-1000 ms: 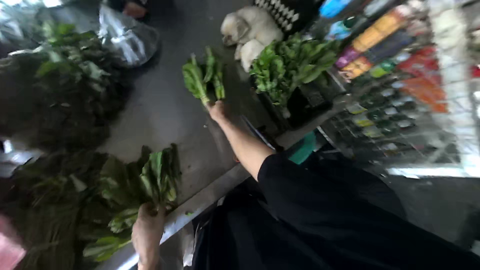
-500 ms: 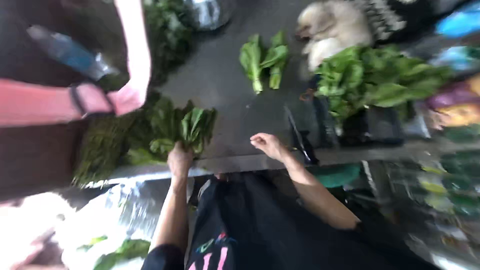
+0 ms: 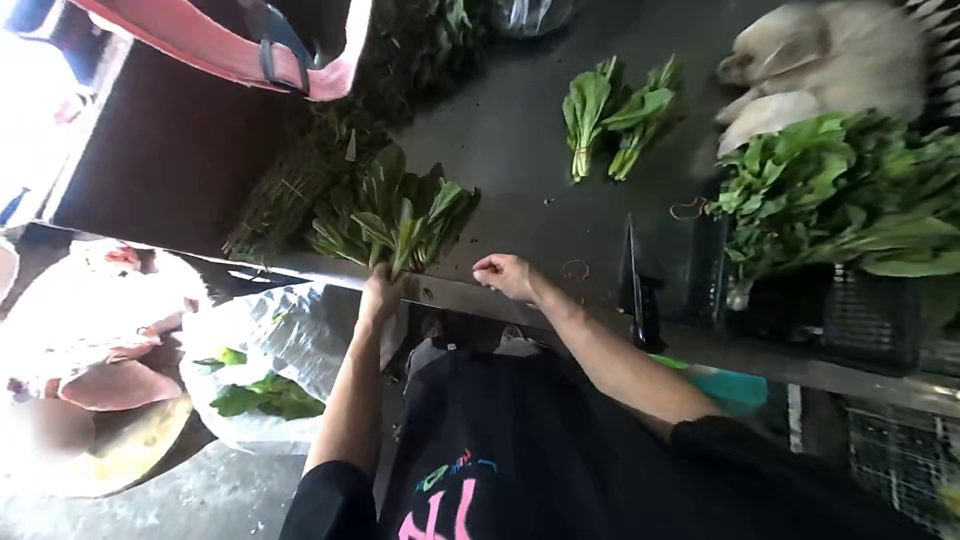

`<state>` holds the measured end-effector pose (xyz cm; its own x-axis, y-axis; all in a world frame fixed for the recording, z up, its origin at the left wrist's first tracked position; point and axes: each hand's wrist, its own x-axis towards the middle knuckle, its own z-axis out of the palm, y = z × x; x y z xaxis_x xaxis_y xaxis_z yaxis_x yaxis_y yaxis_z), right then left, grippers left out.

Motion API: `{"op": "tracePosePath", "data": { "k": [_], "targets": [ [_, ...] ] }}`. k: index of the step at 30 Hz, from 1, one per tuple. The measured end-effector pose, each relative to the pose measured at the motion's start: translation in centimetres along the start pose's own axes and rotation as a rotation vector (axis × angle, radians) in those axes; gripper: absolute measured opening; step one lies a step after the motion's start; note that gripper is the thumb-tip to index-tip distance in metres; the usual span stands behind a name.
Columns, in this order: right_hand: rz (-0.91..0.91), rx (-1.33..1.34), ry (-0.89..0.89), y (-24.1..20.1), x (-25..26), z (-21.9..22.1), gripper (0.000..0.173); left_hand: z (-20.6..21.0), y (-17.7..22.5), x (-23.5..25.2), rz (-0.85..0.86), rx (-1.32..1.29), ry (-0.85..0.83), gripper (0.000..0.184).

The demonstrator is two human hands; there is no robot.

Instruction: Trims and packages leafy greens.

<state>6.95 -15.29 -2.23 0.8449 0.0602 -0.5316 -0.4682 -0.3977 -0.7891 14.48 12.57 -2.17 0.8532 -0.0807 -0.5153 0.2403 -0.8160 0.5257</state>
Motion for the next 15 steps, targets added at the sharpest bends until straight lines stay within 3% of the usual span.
{"op": "tracePosePath", "data": {
  "k": [2,6,8,12,15],
  "targets": [
    [0.052,0.071,0.011,-1.1,2.1,2.7,0.035,0.8,-0.3,0.6,0.014,-0.048,-0.041,0.049],
    [0.178,0.122,0.143,-3.4,5.8,6.5,0.042,1.0,-0.9,1.0,0.196,-0.65,0.026,0.048],
    [0.233,0.091,0.216,-5.0,7.1,8.1,0.043,-0.4,-2.0,1.4,0.257,-0.785,0.03,0.045],
    [0.328,0.114,0.414,-6.6,9.2,11.1,0.047,-2.7,-4.2,2.7,0.24,-0.634,-0.008,0.044],
    [0.346,0.239,0.488,-6.8,9.5,12.0,0.043,-3.8,-2.7,3.7,0.233,-0.395,-0.047,0.035]
  ]
}}
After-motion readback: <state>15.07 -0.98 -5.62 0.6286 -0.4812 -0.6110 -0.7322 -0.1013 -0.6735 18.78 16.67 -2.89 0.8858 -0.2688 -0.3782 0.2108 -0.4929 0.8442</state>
